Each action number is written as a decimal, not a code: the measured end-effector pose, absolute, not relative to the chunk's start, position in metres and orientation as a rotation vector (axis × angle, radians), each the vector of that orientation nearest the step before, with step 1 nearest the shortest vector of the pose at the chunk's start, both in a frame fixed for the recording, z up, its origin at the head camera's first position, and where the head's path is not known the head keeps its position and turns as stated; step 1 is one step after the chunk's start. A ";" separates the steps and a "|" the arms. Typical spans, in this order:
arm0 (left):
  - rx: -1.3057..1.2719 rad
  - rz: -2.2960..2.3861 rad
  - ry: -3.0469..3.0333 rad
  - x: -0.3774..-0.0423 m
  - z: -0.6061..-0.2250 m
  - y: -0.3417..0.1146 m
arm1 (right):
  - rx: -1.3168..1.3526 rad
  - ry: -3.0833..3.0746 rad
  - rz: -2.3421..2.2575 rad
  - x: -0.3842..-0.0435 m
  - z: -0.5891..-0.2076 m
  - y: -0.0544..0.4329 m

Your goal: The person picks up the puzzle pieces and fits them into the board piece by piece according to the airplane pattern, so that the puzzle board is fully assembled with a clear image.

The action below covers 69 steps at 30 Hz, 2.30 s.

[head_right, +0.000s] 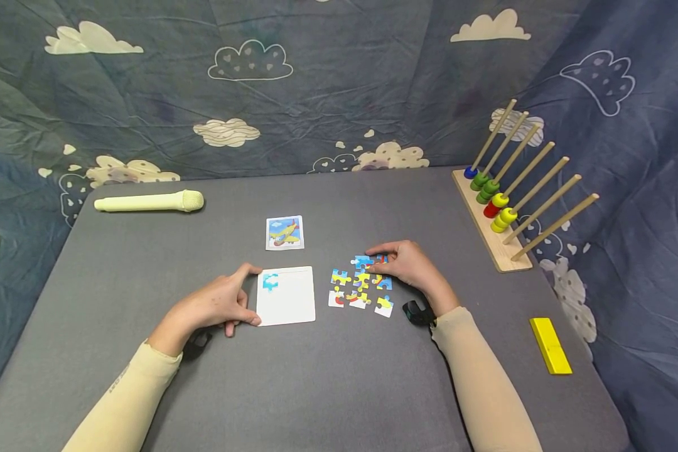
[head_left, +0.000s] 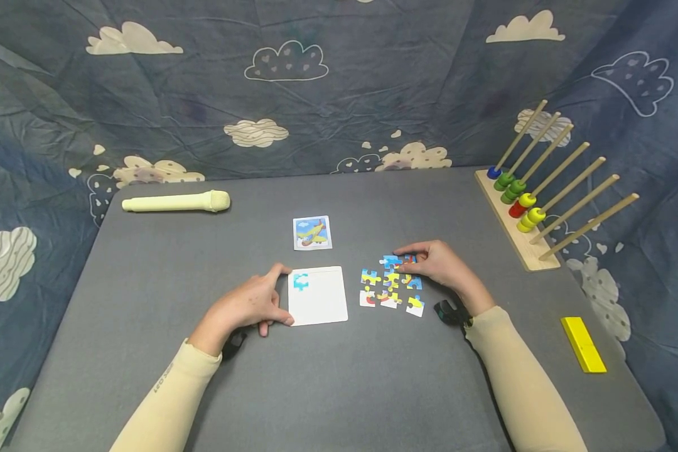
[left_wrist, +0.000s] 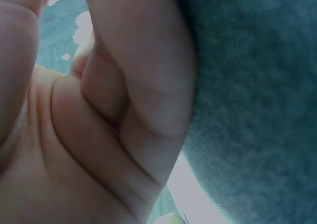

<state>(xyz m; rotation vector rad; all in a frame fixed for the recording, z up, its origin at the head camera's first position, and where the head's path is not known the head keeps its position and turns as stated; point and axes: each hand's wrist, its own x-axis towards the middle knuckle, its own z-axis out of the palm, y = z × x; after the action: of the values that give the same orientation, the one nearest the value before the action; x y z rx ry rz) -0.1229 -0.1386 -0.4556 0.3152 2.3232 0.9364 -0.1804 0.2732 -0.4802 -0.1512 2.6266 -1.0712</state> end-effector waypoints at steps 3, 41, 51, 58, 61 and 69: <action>0.330 0.936 2.328 -0.123 -0.456 -0.139 | -0.159 2.637 -1.059 -0.181 -0.480 0.273; 0.322 0.914 2.333 -0.121 -0.456 -0.137 | -0.430 2.586 -1.246 -0.162 -0.431 0.170; 0.331 0.924 2.327 -0.123 -0.455 -0.138 | -0.427 2.530 -1.206 -0.161 -0.457 0.126; 0.340 0.921 2.333 -0.123 -0.454 -0.138 | -0.415 2.570 -1.142 -0.159 -0.465 0.122; 0.330 0.918 2.331 -0.123 -0.454 -0.138 | -0.439 2.607 -1.078 -0.157 -0.467 0.120; 0.320 0.915 2.327 -0.122 -0.456 -0.138 | -0.473 2.673 -0.982 -0.154 -0.467 0.117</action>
<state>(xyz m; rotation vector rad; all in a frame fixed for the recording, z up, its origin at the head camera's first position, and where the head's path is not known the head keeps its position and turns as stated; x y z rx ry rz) -0.1224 -0.1383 -0.4558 0.3203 2.3270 0.9148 -0.1541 0.1172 -0.4673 -0.4732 2.6726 -0.9820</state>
